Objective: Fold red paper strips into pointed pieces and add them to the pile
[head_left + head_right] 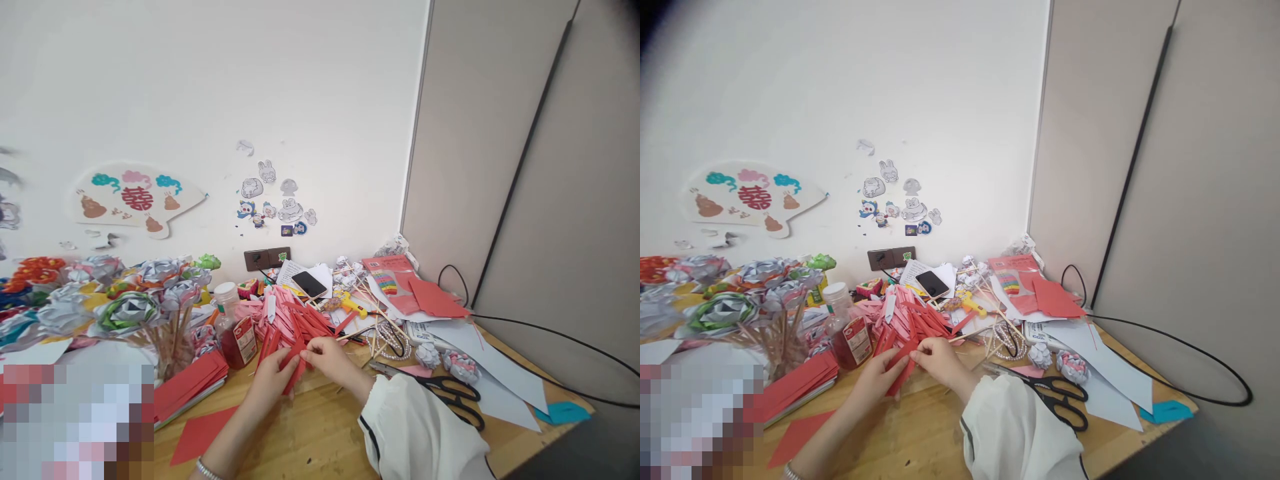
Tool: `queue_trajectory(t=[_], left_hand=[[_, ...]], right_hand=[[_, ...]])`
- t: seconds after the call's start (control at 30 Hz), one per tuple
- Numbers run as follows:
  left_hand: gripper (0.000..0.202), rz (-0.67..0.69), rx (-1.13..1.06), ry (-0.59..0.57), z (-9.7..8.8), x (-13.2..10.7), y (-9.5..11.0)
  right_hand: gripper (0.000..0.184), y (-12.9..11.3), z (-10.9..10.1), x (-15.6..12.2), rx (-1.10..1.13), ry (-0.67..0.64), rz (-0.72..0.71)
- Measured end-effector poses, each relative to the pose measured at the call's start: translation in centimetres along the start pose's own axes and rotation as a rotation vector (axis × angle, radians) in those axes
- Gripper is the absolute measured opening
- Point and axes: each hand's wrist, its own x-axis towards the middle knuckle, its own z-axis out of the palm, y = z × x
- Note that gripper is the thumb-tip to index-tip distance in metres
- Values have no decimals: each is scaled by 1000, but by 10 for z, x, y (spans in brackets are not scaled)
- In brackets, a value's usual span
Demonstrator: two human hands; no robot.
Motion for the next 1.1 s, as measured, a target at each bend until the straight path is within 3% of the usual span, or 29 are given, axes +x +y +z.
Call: queue_trajectory(t=[0.2, 0.33, 0.53, 0.77, 0.83, 1.0, 1.1], left_hand=[[28, -8, -23, 18, -1, 1, 0], [27, -11, -57, 6, -2, 1, -1], [30, 0, -107, -101, -1, -2, 3], [34, -79, -213, -97, 0, 0, 3], [36, -78, -237, -70, -1, 3, 1], [39, -62, -234, 132, -7, 7, -2], [39, -175, -301, 82, -9, 4, 1]], right_hand=[[23, 3, 4, -1, -103, -83, -55], [25, 3, 3, -2, -60, -104, -66], [35, -4, 2, -4, 65, -50, -11], [27, -5, 1, -5, 10, -50, -85], [24, -6, 0, -5, -29, -47, -105], [19, -10, -3, -6, -81, -68, -140], [17, -8, -4, -5, -107, -103, -144]])
